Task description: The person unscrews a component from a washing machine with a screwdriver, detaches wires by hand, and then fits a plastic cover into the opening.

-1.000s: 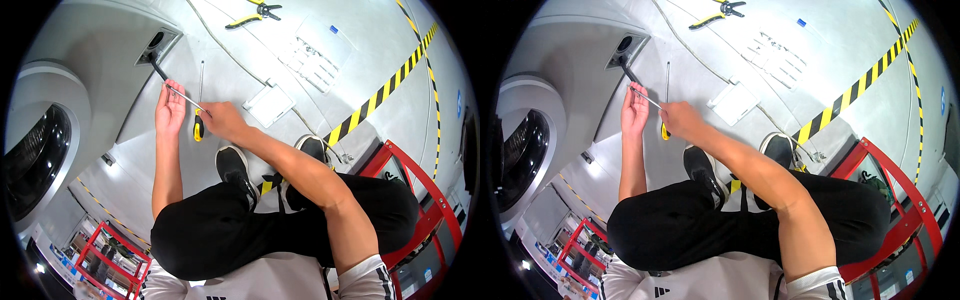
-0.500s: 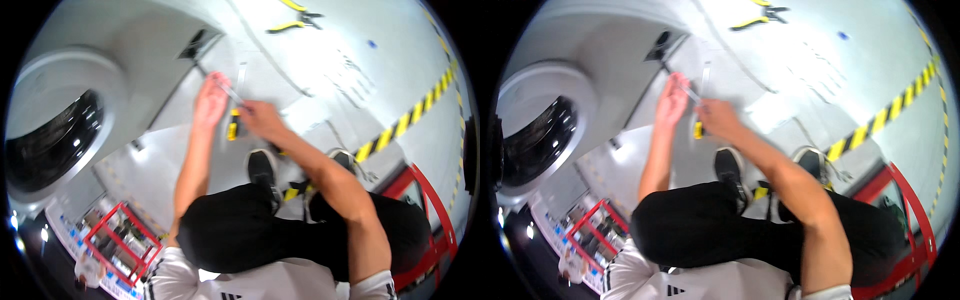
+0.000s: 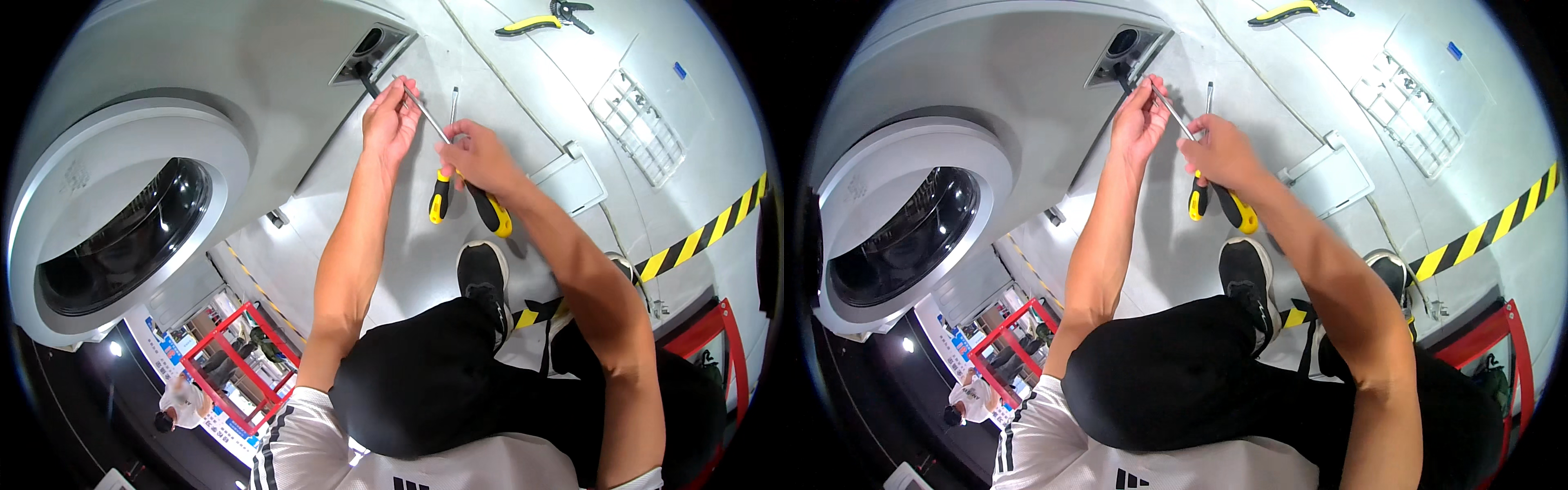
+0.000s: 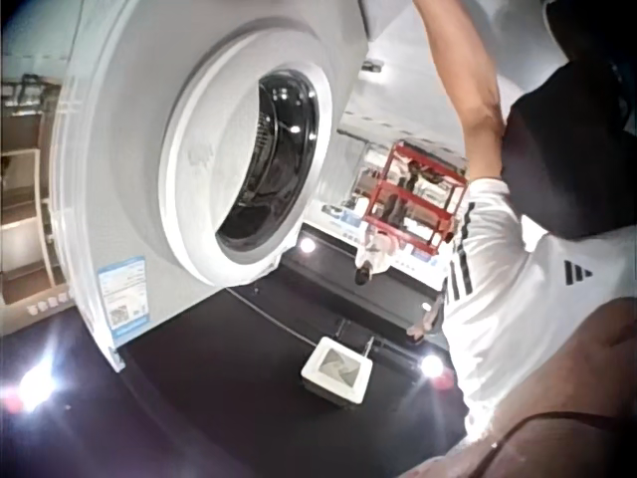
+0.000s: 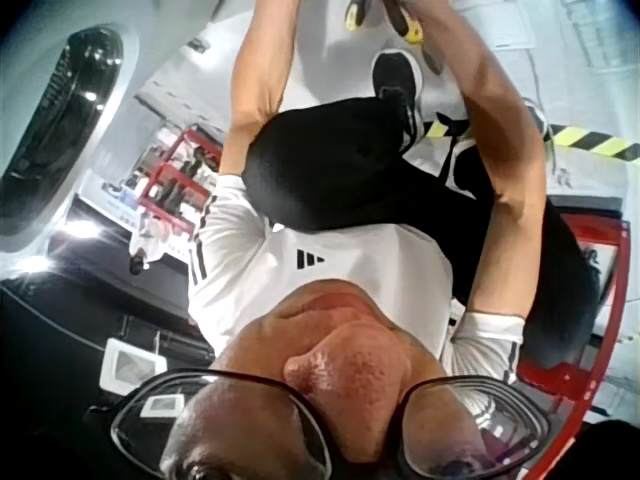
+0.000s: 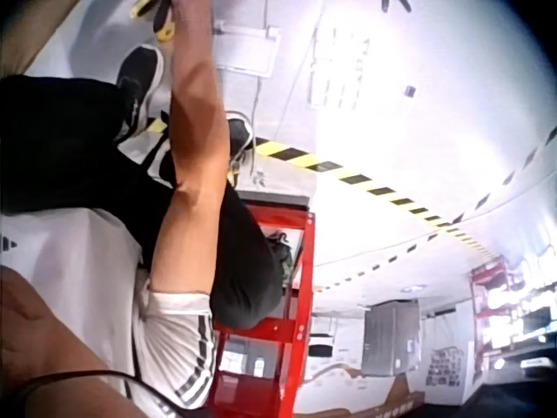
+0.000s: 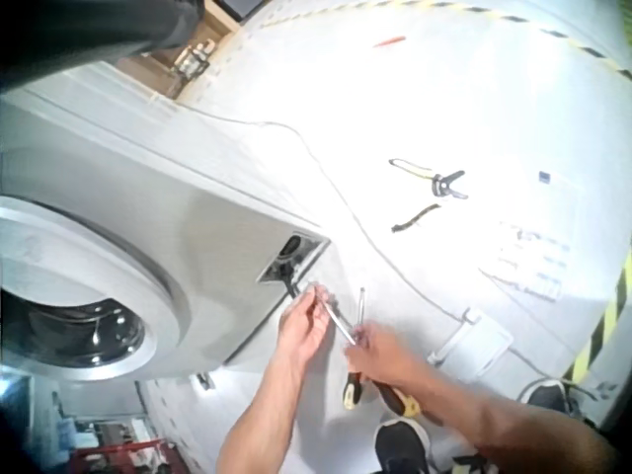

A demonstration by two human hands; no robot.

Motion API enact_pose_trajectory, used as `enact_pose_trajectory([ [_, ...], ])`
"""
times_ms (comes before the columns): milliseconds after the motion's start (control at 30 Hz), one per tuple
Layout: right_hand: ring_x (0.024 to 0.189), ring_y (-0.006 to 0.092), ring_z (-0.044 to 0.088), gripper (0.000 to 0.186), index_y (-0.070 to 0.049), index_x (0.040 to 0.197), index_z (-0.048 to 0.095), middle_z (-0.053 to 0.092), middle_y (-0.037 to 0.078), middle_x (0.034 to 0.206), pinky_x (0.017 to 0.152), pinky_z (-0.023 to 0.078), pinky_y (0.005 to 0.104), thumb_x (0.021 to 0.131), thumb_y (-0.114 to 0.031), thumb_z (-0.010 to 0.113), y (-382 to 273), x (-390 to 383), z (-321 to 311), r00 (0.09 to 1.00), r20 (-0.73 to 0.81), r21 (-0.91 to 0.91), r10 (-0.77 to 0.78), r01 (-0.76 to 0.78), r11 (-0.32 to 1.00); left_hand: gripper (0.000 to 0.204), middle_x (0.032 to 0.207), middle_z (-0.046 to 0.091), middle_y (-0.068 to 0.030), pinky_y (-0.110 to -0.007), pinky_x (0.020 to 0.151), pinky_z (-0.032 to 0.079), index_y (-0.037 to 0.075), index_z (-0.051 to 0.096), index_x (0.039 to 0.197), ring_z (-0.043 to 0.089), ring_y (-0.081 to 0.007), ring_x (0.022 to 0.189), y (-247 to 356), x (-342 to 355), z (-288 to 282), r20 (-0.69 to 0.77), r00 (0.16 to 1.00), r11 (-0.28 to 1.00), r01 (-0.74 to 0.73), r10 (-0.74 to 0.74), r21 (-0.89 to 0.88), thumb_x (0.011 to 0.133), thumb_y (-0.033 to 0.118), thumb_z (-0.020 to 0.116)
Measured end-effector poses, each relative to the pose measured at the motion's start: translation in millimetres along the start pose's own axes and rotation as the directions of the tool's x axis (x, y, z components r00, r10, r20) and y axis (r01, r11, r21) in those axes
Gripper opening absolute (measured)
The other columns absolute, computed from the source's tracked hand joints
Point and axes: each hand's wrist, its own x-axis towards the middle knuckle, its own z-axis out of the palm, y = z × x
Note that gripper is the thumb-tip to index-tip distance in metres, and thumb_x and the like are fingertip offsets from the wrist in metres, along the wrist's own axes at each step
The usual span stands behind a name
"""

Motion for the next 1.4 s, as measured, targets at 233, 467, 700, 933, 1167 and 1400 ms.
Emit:
enact_pose_trajectory([
  [233,0.075,0.0181,0.063,0.058,-0.005,0.135,0.039,0.057,0.01,0.1,0.061,0.055,0.0263,0.086,-0.023,0.063,-14.9,-25.3,-14.4,0.972,0.12,0.087,0.2,-0.211,0.974,0.014,0.091,0.061,-0.0116,-0.032,0.074,0.051,-0.004,0.056,0.103,0.059,-0.0193,0.082,16.7,47.5,5.8,0.023,1.0,0.994,-0.018,0.02,-0.112,0.093,0.005,0.05],
  [467,0.051,0.0045,0.046,0.035,-0.006,0.113,0.05,0.051,-0.001,0.073,0.042,0.037,0.0209,0.088,-0.027,0.062,5.1,-19.2,-6.6,0.979,-0.199,-0.147,-0.048,0.019,0.989,0.012,0.085,0.059,-0.0071,-0.023,0.069,0.051,-0.002,0.055,0.1,0.059,-0.0162,0.077,23.5,118.1,-8.7,0.201,0.979,0.991,0.048,-0.023,-0.121,0.094,0.007,0.05],
  [700,0.067,0.0214,0.06,0.042,-0.002,0.111,0.054,0.062,0.012,0.078,0.063,0.047,0.0325,0.083,-0.031,0.065,9.1,-2.8,0.6,0.889,-0.354,-0.378,-0.291,0.148,0.914,0.018,0.096,0.06,-0.0101,-0.028,0.068,0.047,-0.005,0.053,0.103,0.058,-0.0177,0.084,41.7,81.4,36.8,0.002,0.999,0.999,0.042,-0.042,0.031,0.097,0.01,0.045],
  [933,0.068,0.0242,0.061,0.044,-0.002,0.113,0.054,0.063,0.014,0.078,0.064,0.048,0.034,0.082,-0.031,0.066,5.7,0.3,6.3,0.863,-0.354,-0.452,-0.36,0.18,0.874,0.017,0.086,0.06,-0.0104,-0.024,0.059,0.047,-0.005,0.054,0.101,0.059,-0.0176,0.073,47.7,126.8,7.0,0.179,0.978,0.988,0.123,-0.105,-0.095,0.095,0.009,0.048],
  [1167,0.065,0.015,0.058,0.048,-0.003,0.118,0.053,0.059,0.009,0.078,0.06,0.047,0.0293,0.083,-0.032,0.068,10.6,1.5,7.1,0.851,-0.351,-0.532,-0.39,0.162,0.831,0.015,0.078,0.06,-0.009,-0.023,0.053,0.045,-0.003,0.056,0.097,0.058,-0.016,0.068,39.7,141.1,-2.1,0.206,0.976,0.992,0.092,-0.072,-0.09,0.094,0.01,0.051],
  [1400,0.082,0.0334,0.064,0.043,-0.003,0.112,0.055,0.064,0.019,0.087,0.071,0.05,0.0375,0.079,-0.026,0.071,28.4,15.5,17.5,0.707,-0.394,-0.584,-0.587,0.301,0.754,0.013,0.089,0.061,-0.0125,-0.024,0.061,0.047,-0.006,0.055,0.1,0.06,-0.0163,0.079,60.5,124.0,-1.0,0.274,0.956,0.994,0.111,-0.108,0.004,0.091,0.002,0.05],
])
